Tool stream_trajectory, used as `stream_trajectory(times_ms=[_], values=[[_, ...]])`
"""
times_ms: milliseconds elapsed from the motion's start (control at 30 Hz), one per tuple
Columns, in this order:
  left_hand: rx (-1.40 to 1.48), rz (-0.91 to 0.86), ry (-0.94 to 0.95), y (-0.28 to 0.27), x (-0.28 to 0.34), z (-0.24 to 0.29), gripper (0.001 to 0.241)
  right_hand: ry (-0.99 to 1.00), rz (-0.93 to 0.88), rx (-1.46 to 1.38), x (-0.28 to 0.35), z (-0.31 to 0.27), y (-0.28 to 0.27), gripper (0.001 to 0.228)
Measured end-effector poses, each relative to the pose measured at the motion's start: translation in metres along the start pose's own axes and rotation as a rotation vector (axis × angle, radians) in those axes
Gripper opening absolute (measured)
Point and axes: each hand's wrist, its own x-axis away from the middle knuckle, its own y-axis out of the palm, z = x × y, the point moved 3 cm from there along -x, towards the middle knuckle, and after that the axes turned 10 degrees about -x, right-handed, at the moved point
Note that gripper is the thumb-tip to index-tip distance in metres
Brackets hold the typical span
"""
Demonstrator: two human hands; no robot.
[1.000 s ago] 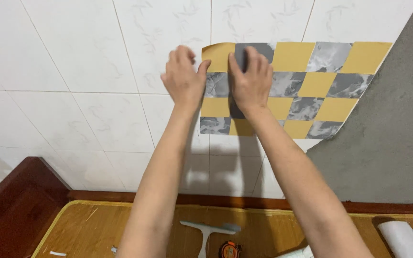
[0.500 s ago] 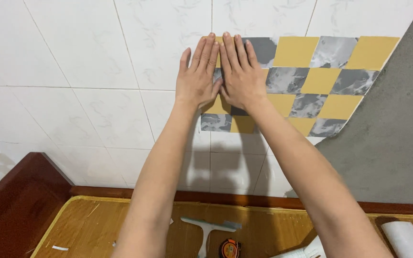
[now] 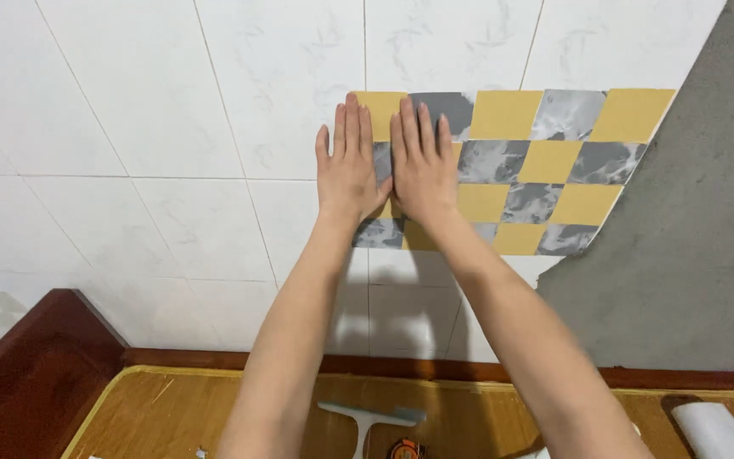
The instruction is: Cutting and applying small squares of vinyl wrap to a tiled wall to create a checkered pattern.
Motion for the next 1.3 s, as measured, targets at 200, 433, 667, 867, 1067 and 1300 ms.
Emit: stream_trajectory(times_ms=[200, 433, 667, 867, 1067, 1300], values=[[-0.001, -0.077, 0.038, 0.006, 0.020, 0.002, 0.119, -0.030, -0.156, 0.148, 0.027, 0.001, 0.032, 0.079], [-0.041, -0.189, 0.082, 0.003, 0.030, 0.001, 0.124, 0.059, -0.383, 0.021, 0.019, -0.006, 0.011, 0.109], [0.010, -0.250, 0.065, -0.003, 0.032, -0.001, 0.122, 0.063, -0.479, 0.059, 0.019, 0.002, 0.009, 0.130], [0.006, -0.284, 0.060, -0.011, 0.036, 0.002, 0.123, -0.002, -0.461, 0.007, 0.034, 0.020, -0.018, 0.111], [0.002, -0.281, 0.068, -0.012, 0.035, 0.003, 0.125, -0.047, -0.362, 0.152, 0.092, 0.087, 0.001, 0.105], [-0.026, -0.297, 0.059, -0.012, 0.035, 0.009, 0.126, -0.029, -0.489, 0.307, 0.136, 0.134, 0.010, 0.105]])
